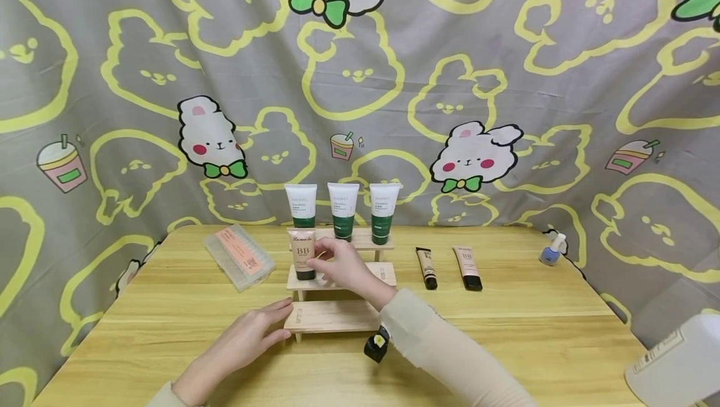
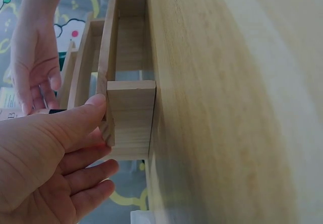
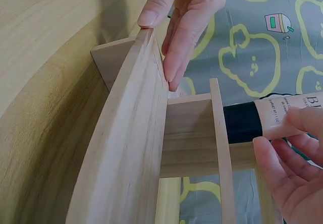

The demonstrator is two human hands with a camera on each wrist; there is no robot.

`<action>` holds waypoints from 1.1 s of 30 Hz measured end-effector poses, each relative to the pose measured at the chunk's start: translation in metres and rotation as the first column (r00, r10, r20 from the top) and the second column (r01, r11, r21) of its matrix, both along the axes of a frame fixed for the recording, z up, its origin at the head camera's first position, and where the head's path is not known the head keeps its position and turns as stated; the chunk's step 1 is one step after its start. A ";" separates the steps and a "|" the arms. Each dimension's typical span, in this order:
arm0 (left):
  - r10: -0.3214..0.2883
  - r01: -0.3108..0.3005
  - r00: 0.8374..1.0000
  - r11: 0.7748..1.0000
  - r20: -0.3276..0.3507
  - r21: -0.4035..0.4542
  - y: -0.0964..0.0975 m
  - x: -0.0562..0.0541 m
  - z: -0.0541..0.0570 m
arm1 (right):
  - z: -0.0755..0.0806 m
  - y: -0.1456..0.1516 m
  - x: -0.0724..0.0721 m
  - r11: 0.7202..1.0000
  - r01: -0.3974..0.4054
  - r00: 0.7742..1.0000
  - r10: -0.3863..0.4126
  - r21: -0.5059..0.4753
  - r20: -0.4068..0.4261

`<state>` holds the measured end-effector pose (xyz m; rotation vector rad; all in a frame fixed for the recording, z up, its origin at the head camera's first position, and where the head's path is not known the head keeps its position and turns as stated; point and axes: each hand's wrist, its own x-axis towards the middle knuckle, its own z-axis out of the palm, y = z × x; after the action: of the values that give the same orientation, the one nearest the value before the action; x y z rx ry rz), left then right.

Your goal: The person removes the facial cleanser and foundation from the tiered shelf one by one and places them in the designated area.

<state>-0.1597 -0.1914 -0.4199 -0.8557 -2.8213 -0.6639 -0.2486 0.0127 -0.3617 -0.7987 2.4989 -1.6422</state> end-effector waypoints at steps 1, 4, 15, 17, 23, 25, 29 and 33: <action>-0.001 0.001 1.000 1.000 -0.002 0.000 0.000 0.000 0.000 | 0.000 0.000 0.000 1.000 0.000 1.000 0.000 0.000 -0.002; -0.005 0.005 1.000 1.000 -0.005 0.001 0.000 -0.001 -0.001 | -0.001 0.001 0.000 1.000 0.001 1.000 -0.001 -0.002 -0.011; -0.006 0.006 1.000 1.000 -0.016 -0.001 0.000 0.000 -0.001 | 0.003 0.015 0.004 0.999 0.023 0.996 -0.020 0.035 -0.089; -0.004 0.004 1.000 1.000 -0.015 -0.002 0.000 0.000 -0.001 | 0.005 0.019 0.006 0.999 0.028 0.993 -0.022 0.043 -0.114; 0.000 0.000 1.000 1.000 -0.015 -0.003 0.000 0.000 0.000 | 0.010 0.035 0.012 0.999 0.025 0.988 -0.022 0.022 -0.153; 0.000 0.000 1.000 1.000 -0.014 0.000 0.000 0.000 0.000 | 0.013 0.042 0.014 1.000 0.028 0.990 -0.027 0.004 -0.137; -0.004 0.004 1.000 1.000 -0.010 0.005 0.000 0.000 0.000 | 0.018 0.056 0.017 0.998 0.039 0.993 -0.043 -0.040 -0.107; -0.007 0.007 1.000 1.000 -0.004 0.012 0.000 0.000 0.000 | 0.024 0.074 0.022 0.995 0.068 0.993 -0.074 -0.069 -0.093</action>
<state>-0.1592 -0.1916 -0.4201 -0.8639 -2.8091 -0.6780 -0.2269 0.0863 -0.3375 -0.8233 2.5781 -1.7586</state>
